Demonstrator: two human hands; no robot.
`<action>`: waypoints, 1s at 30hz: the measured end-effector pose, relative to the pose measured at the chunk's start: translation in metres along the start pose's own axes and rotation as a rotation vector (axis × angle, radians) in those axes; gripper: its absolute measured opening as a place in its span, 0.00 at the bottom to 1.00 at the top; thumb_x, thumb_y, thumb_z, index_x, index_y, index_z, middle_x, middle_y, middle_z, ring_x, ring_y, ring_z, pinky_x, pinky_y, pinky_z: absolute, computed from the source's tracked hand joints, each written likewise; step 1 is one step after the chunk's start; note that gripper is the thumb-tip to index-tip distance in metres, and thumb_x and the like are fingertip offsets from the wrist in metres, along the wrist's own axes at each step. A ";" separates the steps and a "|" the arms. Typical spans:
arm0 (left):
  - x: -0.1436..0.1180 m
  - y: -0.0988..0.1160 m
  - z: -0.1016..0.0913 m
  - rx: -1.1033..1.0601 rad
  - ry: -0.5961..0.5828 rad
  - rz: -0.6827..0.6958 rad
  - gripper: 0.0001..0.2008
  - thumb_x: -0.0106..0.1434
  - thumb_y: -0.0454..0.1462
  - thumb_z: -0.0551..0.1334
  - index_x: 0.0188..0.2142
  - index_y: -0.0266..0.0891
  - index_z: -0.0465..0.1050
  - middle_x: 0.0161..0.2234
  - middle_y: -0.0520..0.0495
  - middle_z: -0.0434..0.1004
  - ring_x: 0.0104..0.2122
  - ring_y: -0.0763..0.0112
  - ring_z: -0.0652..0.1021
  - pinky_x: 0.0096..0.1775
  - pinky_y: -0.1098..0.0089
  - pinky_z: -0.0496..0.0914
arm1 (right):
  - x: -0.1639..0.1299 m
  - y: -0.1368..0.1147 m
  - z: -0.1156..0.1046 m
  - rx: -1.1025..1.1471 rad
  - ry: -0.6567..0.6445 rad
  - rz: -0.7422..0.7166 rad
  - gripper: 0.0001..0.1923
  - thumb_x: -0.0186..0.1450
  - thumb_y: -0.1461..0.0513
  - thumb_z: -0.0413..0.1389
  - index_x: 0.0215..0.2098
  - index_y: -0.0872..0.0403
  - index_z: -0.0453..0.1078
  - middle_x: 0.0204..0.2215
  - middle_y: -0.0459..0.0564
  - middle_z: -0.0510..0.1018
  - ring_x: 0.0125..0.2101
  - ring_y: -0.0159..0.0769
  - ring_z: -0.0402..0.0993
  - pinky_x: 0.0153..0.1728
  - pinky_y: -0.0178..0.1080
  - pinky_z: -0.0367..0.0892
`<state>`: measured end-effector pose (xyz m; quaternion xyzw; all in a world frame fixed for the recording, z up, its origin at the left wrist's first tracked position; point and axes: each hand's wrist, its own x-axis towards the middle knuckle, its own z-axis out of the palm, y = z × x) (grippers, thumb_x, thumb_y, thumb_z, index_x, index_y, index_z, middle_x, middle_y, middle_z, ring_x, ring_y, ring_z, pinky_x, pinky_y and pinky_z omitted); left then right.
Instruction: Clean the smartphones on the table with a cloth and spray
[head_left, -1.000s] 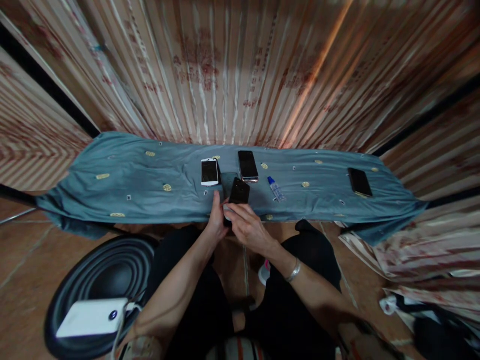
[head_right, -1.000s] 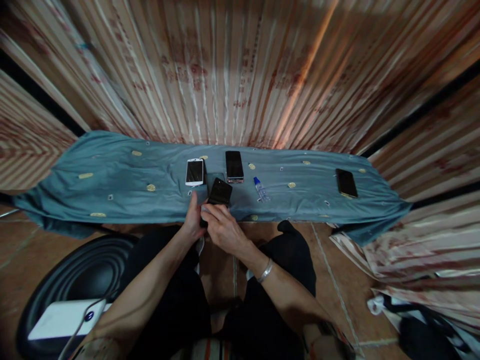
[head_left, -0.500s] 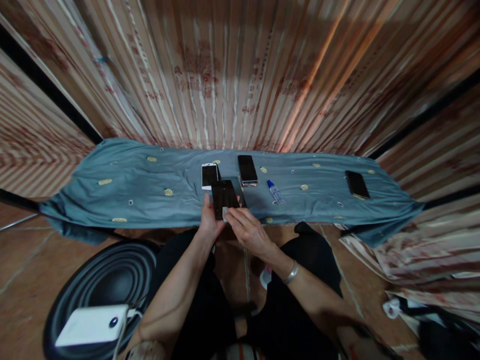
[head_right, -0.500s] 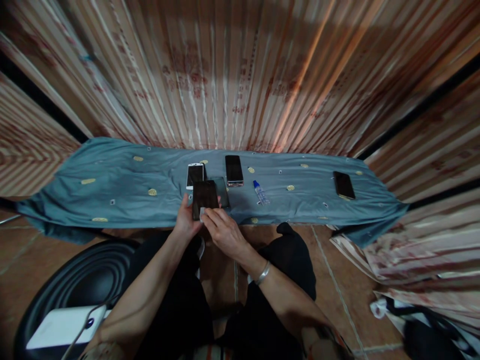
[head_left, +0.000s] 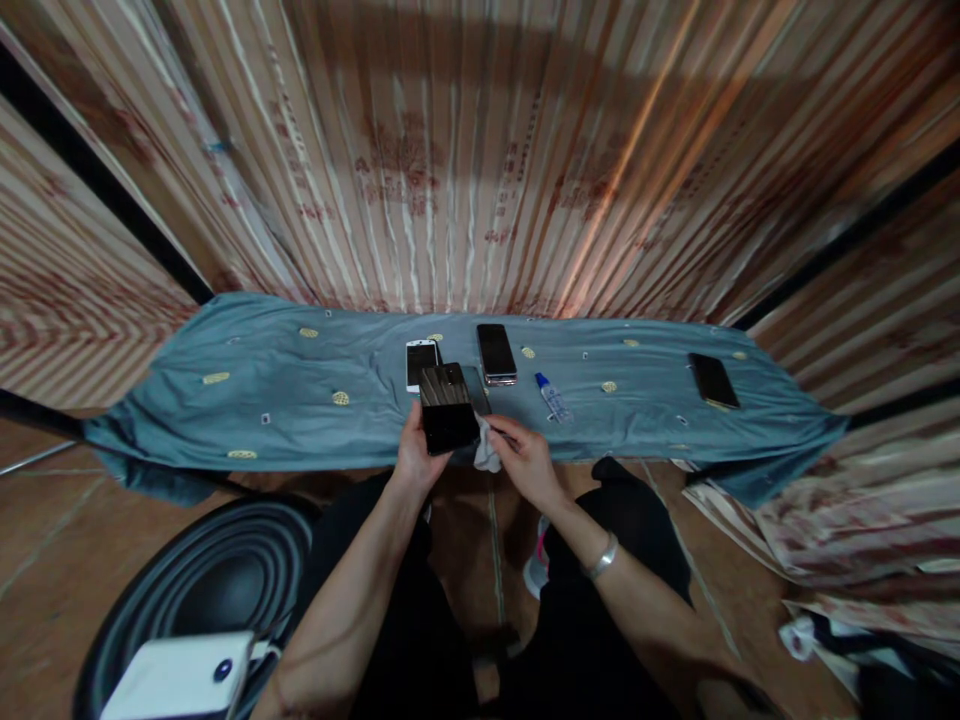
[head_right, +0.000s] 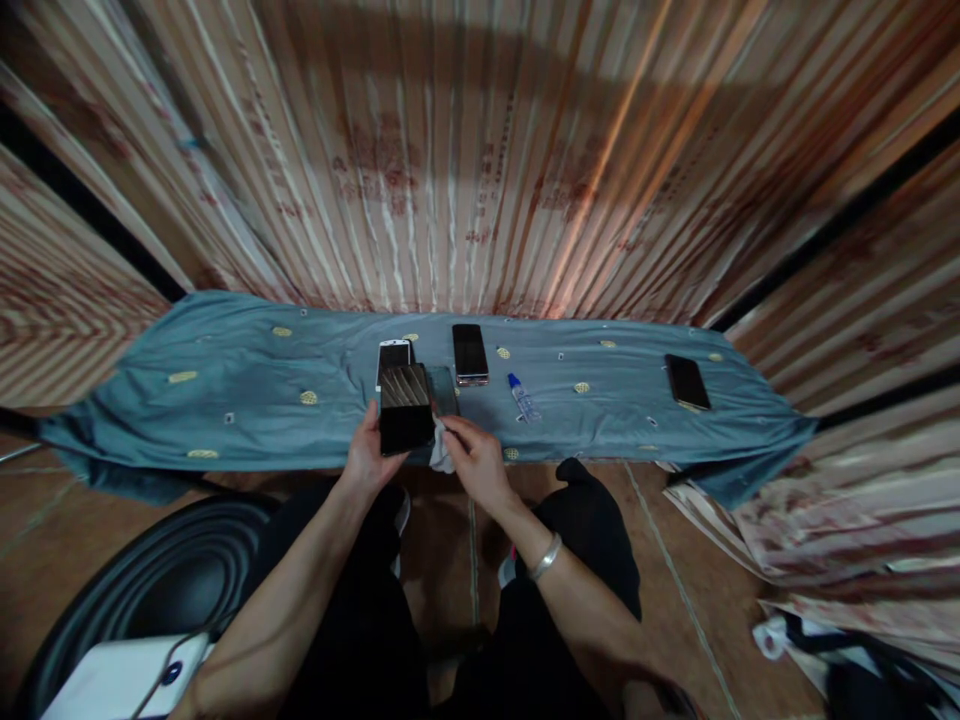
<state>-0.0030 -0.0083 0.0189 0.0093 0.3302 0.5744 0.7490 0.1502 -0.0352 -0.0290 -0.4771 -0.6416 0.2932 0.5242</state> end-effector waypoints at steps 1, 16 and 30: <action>0.000 -0.001 -0.001 0.005 0.017 -0.002 0.26 0.71 0.43 0.48 0.60 0.27 0.65 0.32 0.41 0.83 0.34 0.60 0.82 0.49 0.59 0.72 | 0.001 0.003 0.002 0.072 0.010 0.079 0.14 0.64 0.57 0.56 0.44 0.51 0.78 0.42 0.51 0.82 0.42 0.41 0.79 0.46 0.45 0.74; -0.013 -0.019 -0.003 0.169 -0.099 -0.212 0.23 0.70 0.44 0.50 0.56 0.30 0.70 0.39 0.38 0.83 0.41 0.56 0.82 0.51 0.51 0.72 | 0.039 0.023 -0.002 0.411 0.229 0.346 0.17 0.52 0.54 0.62 0.37 0.54 0.80 0.33 0.48 0.84 0.32 0.36 0.77 0.40 0.41 0.72; -0.022 -0.026 -0.013 0.327 -0.182 -0.292 0.28 0.70 0.48 0.47 0.62 0.34 0.63 0.46 0.35 0.80 0.43 0.53 0.81 0.45 0.53 0.75 | 0.044 0.007 -0.018 -0.590 0.047 -0.226 0.21 0.67 0.69 0.44 0.50 0.56 0.75 0.49 0.55 0.79 0.51 0.42 0.71 0.55 0.47 0.67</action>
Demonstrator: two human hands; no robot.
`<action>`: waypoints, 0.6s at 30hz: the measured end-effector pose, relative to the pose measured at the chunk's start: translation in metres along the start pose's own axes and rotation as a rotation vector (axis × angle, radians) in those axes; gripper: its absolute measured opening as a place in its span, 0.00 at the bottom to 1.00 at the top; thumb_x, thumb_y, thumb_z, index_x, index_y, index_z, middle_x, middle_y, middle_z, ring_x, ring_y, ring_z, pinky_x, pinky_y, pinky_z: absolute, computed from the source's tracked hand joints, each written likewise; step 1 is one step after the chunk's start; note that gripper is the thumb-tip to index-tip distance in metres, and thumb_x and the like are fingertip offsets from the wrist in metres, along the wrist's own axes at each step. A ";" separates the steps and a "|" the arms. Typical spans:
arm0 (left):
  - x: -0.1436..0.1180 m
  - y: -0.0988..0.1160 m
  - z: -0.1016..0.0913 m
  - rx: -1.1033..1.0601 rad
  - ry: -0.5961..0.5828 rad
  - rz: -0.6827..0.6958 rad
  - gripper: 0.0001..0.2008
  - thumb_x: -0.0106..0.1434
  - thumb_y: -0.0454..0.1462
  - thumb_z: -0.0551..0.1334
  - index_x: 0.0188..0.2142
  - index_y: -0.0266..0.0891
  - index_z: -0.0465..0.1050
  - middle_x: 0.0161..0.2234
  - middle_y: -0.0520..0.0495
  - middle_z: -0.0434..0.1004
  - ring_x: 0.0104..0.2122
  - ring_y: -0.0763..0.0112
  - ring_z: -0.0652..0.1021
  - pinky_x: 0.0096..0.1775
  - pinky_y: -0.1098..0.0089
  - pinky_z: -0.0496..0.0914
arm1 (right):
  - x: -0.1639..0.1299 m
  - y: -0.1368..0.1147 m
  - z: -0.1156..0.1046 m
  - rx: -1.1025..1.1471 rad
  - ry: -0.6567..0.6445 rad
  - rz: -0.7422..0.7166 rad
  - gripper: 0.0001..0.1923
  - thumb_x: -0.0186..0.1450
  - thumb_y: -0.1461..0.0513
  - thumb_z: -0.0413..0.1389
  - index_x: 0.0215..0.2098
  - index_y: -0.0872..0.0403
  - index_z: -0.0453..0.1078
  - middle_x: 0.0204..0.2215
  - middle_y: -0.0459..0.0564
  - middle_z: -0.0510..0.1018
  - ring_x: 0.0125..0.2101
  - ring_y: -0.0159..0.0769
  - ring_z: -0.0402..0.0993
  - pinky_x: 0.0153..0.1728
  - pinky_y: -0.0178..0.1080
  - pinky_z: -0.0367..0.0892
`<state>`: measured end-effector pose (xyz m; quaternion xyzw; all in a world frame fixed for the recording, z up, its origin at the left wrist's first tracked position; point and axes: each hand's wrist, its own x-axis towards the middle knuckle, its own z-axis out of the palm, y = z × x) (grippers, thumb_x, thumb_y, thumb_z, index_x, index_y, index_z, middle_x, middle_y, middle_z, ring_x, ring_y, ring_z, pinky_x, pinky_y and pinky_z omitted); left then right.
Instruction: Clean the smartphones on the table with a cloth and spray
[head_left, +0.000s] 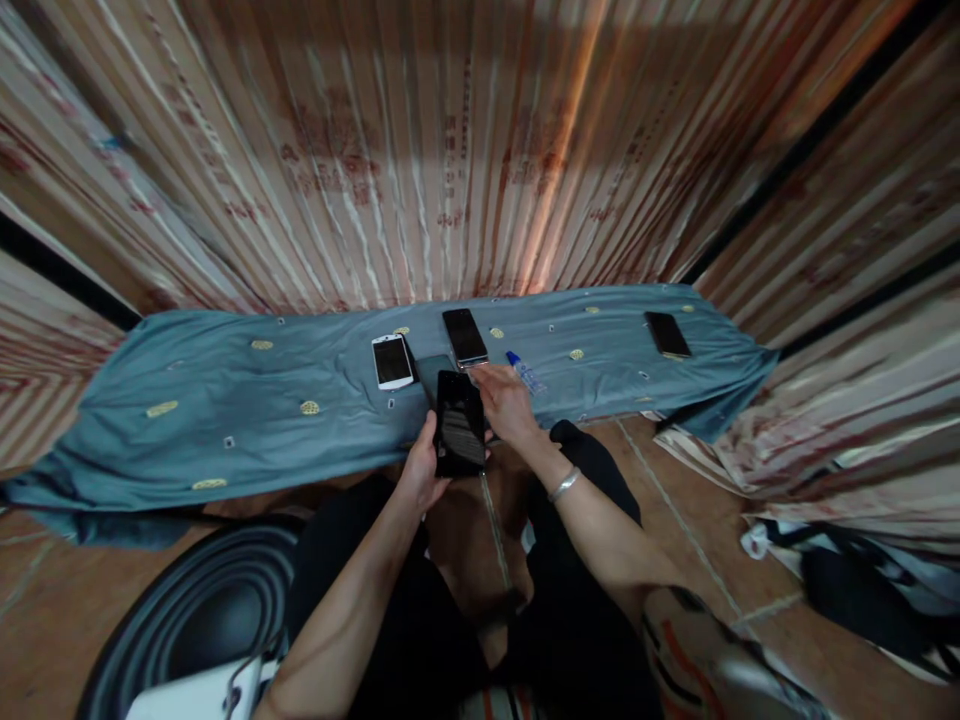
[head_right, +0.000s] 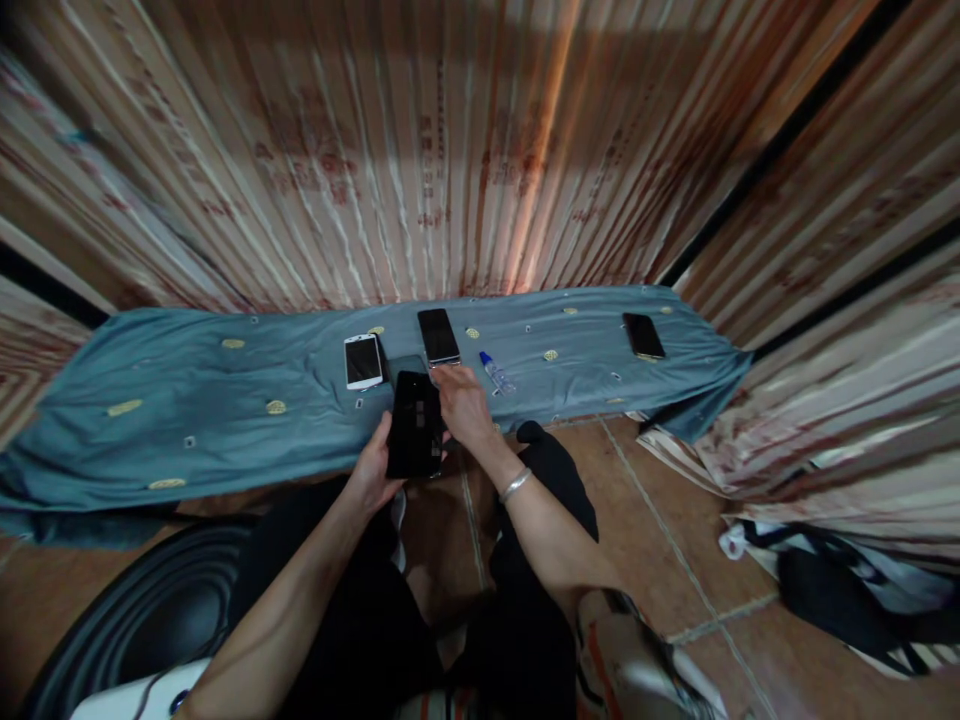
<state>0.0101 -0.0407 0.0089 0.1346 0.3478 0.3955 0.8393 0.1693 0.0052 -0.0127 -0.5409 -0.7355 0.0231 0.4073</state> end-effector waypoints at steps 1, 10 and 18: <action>-0.001 -0.001 0.000 0.013 0.018 -0.010 0.28 0.70 0.48 0.47 0.61 0.33 0.64 0.45 0.35 0.81 0.42 0.54 0.82 0.44 0.54 0.76 | 0.000 -0.003 0.001 -0.035 -0.020 -0.024 0.21 0.67 0.69 0.44 0.50 0.56 0.75 0.50 0.55 0.79 0.51 0.43 0.71 0.55 0.46 0.67; 0.000 -0.009 -0.007 0.027 -0.035 0.019 0.29 0.69 0.52 0.45 0.56 0.38 0.69 0.43 0.40 0.82 0.43 0.57 0.81 0.46 0.55 0.75 | 0.000 -0.028 0.011 -0.067 -0.085 -0.102 0.21 0.70 0.68 0.42 0.55 0.60 0.71 0.53 0.60 0.75 0.52 0.43 0.67 0.56 0.46 0.66; 0.002 0.002 -0.003 -0.090 0.066 0.097 0.26 0.70 0.50 0.46 0.56 0.39 0.70 0.46 0.42 0.81 0.50 0.57 0.78 0.51 0.59 0.72 | -0.013 -0.039 0.022 0.060 -0.121 -0.172 0.23 0.69 0.69 0.42 0.56 0.56 0.70 0.55 0.55 0.74 0.53 0.42 0.65 0.57 0.50 0.66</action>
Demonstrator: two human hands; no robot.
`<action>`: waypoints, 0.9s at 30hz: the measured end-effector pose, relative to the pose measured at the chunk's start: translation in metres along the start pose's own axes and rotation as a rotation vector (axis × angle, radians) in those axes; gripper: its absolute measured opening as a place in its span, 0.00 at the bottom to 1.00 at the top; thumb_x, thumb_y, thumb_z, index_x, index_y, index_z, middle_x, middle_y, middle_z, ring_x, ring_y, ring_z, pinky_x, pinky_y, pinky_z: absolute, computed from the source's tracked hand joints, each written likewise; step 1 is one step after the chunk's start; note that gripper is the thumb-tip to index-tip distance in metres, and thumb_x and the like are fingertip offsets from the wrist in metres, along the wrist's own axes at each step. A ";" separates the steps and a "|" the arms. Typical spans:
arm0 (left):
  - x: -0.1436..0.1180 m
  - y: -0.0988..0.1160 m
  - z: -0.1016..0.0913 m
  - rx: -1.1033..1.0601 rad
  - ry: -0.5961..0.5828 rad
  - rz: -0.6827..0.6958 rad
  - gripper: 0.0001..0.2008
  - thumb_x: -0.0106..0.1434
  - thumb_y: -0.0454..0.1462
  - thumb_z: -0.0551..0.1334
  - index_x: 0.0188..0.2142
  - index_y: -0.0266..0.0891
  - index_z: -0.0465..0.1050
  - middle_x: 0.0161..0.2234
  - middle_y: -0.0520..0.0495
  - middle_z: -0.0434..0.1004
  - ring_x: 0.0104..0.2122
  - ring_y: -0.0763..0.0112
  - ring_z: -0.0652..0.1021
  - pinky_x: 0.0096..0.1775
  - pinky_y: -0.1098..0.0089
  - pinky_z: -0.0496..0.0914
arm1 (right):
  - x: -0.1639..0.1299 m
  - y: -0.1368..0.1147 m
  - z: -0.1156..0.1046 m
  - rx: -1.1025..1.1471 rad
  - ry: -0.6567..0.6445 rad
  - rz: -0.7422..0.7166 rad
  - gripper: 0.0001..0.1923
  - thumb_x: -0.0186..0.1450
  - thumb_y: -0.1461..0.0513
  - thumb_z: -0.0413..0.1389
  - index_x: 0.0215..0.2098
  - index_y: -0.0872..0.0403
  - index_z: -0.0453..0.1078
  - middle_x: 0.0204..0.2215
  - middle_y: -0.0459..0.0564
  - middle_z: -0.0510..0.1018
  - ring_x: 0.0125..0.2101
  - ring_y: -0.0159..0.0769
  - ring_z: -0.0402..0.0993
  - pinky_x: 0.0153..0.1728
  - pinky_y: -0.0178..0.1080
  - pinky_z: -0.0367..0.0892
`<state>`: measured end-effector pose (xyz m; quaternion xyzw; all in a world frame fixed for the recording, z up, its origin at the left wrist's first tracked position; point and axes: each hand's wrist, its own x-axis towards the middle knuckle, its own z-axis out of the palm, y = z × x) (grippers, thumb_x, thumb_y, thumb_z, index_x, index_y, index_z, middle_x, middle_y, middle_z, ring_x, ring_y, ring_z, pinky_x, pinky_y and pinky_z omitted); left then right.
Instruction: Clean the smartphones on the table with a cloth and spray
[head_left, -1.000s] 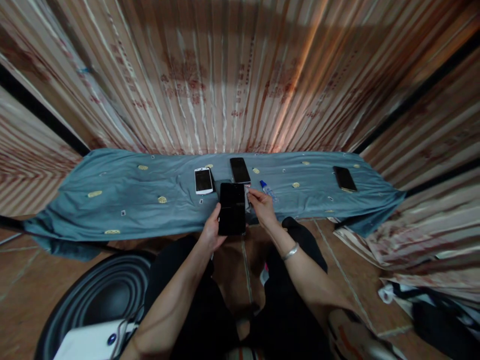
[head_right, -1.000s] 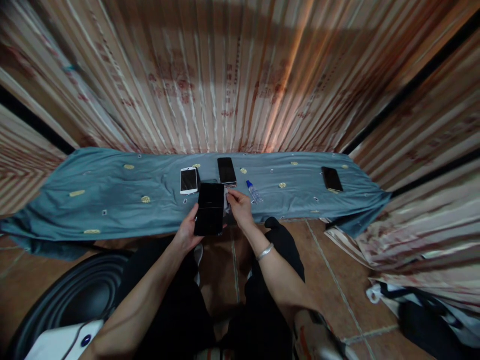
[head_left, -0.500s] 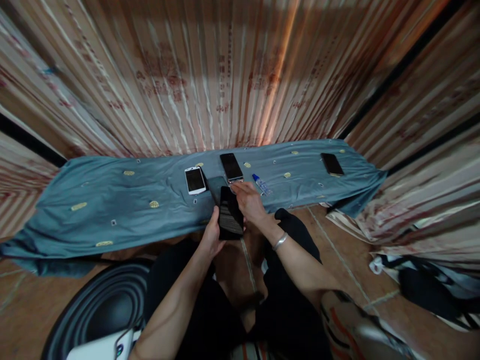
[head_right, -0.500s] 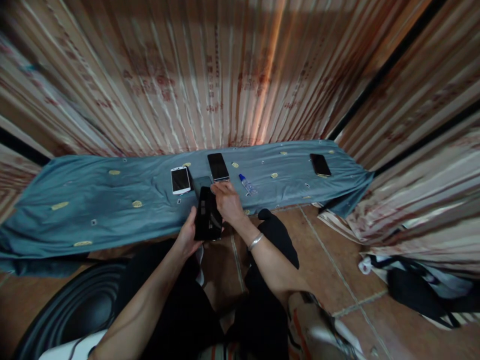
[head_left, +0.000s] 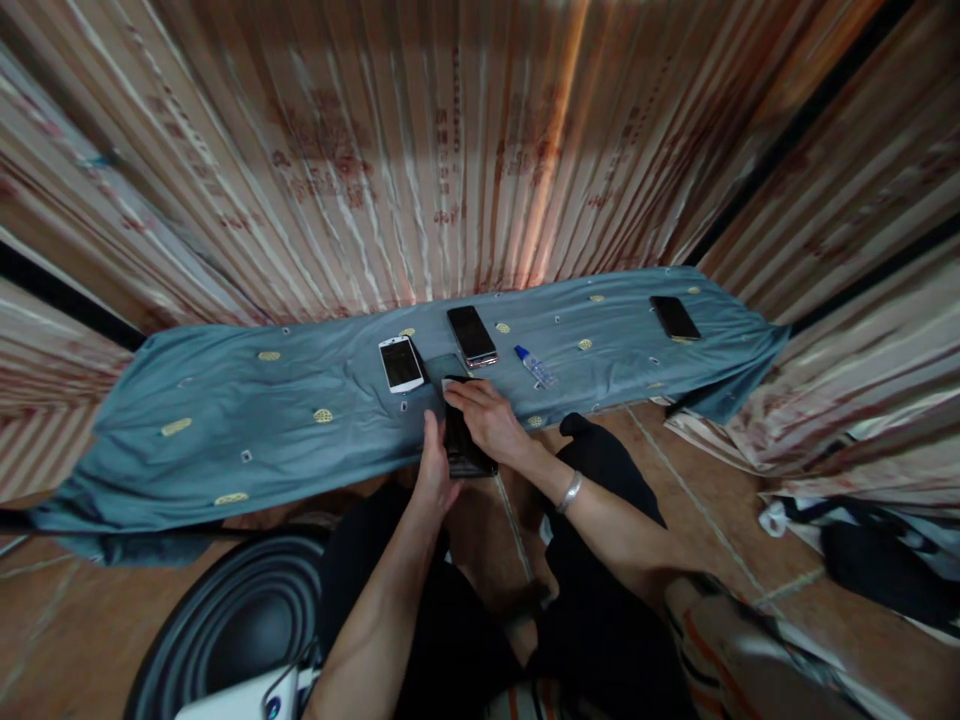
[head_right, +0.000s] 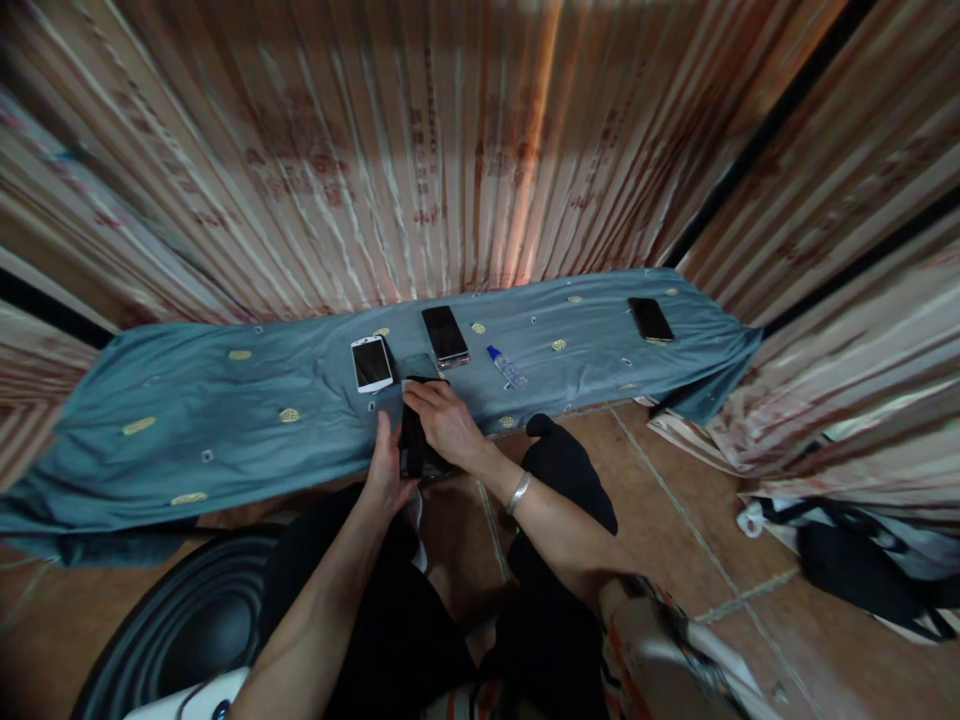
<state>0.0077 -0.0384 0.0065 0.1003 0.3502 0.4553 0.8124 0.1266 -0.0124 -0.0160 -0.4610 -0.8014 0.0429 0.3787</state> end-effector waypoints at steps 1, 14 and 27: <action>0.000 0.001 0.001 -0.004 0.010 0.010 0.26 0.70 0.50 0.46 0.54 0.39 0.70 0.46 0.42 0.80 0.51 0.58 0.77 0.52 0.59 0.71 | -0.002 -0.003 0.001 0.012 0.003 -0.010 0.23 0.69 0.69 0.42 0.56 0.55 0.70 0.55 0.55 0.74 0.53 0.42 0.65 0.56 0.50 0.66; 0.009 0.013 -0.006 0.010 0.030 0.035 0.35 0.67 0.57 0.45 0.45 0.31 0.77 0.38 0.36 0.82 0.43 0.56 0.81 0.48 0.59 0.74 | -0.023 -0.034 -0.002 0.059 -0.051 -0.222 0.21 0.68 0.69 0.45 0.56 0.58 0.69 0.53 0.57 0.75 0.52 0.42 0.67 0.54 0.46 0.70; 0.016 0.027 -0.006 -0.048 0.002 0.217 0.31 0.65 0.58 0.49 0.48 0.36 0.75 0.44 0.36 0.81 0.48 0.52 0.79 0.48 0.54 0.73 | -0.031 -0.034 -0.013 0.038 -0.121 -0.278 0.22 0.68 0.71 0.45 0.57 0.57 0.67 0.52 0.57 0.76 0.51 0.41 0.68 0.53 0.45 0.71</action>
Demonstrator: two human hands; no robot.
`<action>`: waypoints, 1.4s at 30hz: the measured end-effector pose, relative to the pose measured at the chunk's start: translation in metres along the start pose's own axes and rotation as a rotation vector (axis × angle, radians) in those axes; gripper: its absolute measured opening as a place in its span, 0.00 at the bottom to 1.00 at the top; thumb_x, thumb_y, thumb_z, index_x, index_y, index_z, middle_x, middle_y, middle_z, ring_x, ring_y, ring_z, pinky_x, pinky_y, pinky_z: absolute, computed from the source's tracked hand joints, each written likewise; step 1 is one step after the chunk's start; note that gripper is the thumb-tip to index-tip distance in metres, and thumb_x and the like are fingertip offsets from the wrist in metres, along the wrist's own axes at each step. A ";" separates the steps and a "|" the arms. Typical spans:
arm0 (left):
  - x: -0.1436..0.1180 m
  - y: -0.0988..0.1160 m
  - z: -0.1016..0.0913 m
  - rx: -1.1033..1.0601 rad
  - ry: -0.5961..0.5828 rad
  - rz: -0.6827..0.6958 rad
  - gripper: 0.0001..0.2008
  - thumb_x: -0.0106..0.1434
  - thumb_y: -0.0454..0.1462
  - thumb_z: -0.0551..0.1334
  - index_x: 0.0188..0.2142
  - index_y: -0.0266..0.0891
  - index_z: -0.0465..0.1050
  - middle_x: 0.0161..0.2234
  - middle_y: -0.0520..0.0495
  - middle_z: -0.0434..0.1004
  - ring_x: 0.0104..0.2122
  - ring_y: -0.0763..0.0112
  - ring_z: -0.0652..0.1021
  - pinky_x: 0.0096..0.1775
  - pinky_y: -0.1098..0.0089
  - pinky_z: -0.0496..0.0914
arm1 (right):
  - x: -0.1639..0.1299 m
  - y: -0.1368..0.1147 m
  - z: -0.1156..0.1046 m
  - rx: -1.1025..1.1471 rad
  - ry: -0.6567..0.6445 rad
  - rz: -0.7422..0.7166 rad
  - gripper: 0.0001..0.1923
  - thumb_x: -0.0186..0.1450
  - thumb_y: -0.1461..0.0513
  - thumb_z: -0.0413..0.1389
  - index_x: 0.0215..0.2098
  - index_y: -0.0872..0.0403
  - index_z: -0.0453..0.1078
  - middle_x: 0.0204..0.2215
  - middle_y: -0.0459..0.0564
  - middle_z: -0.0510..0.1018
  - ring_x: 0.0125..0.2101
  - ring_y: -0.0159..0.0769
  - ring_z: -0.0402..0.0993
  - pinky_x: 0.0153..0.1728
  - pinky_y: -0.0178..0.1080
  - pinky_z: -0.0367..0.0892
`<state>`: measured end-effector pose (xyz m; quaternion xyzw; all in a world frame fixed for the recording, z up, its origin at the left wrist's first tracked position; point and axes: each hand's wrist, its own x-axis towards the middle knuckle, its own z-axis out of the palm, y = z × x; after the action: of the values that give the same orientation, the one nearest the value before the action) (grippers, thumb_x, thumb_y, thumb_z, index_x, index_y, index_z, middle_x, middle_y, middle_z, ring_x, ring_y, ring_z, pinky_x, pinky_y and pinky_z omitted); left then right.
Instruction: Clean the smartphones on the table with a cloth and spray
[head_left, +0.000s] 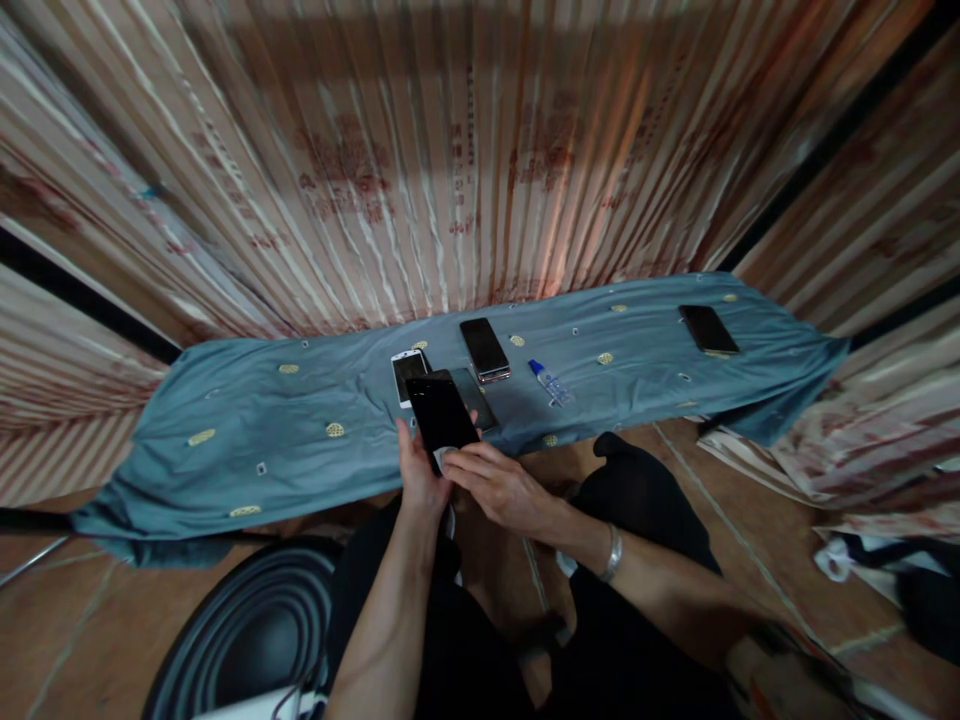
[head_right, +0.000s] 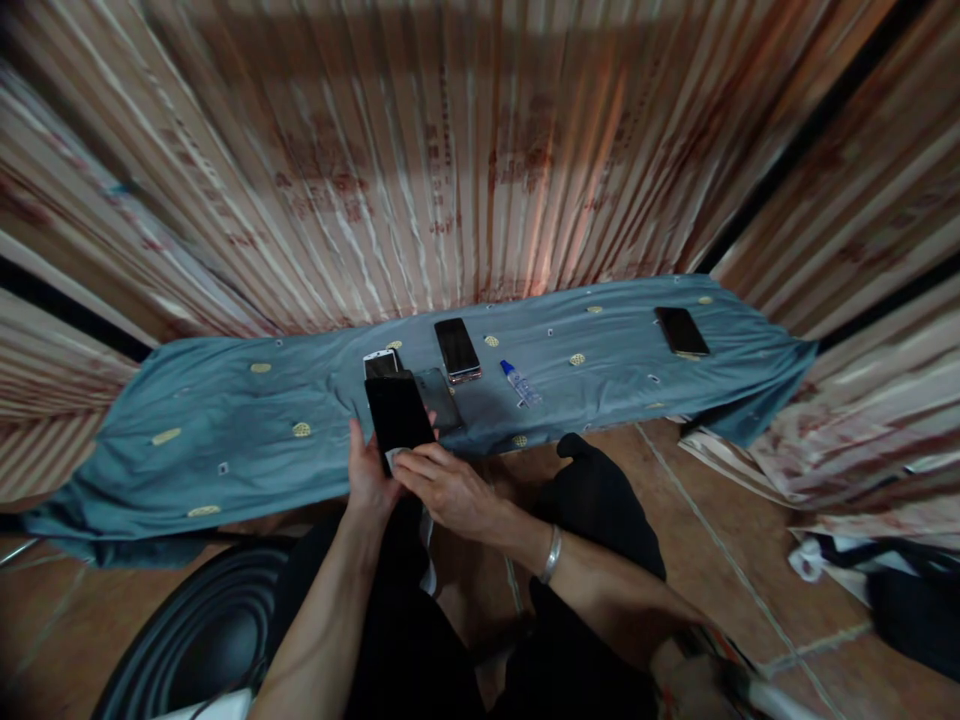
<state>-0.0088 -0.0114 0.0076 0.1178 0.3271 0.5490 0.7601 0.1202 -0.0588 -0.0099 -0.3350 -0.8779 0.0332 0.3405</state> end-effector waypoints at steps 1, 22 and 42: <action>0.000 0.001 0.000 -0.007 0.001 0.010 0.31 0.65 0.57 0.49 0.48 0.36 0.75 0.43 0.36 0.81 0.48 0.52 0.79 0.48 0.53 0.73 | -0.001 0.002 -0.001 -0.007 0.012 0.007 0.21 0.68 0.71 0.45 0.57 0.57 0.68 0.52 0.57 0.76 0.51 0.41 0.68 0.52 0.45 0.72; -0.006 -0.005 0.003 0.007 -0.012 -0.032 0.23 0.66 0.51 0.54 0.41 0.35 0.77 0.38 0.40 0.82 0.48 0.56 0.79 0.53 0.57 0.71 | -0.001 0.038 -0.011 -0.059 0.158 0.175 0.21 0.69 0.70 0.43 0.56 0.57 0.69 0.52 0.59 0.75 0.52 0.43 0.68 0.52 0.50 0.71; -0.011 -0.018 0.010 0.105 0.116 -0.087 0.26 0.67 0.53 0.51 0.50 0.37 0.74 0.46 0.41 0.80 0.52 0.59 0.76 0.55 0.60 0.69 | 0.002 0.023 0.001 -0.059 0.010 0.072 0.28 0.66 0.72 0.43 0.65 0.63 0.57 0.61 0.61 0.66 0.63 0.44 0.56 0.62 0.49 0.63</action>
<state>0.0087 -0.0266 0.0097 0.1111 0.4038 0.5034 0.7558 0.1312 -0.0399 -0.0161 -0.3762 -0.8642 0.0179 0.3336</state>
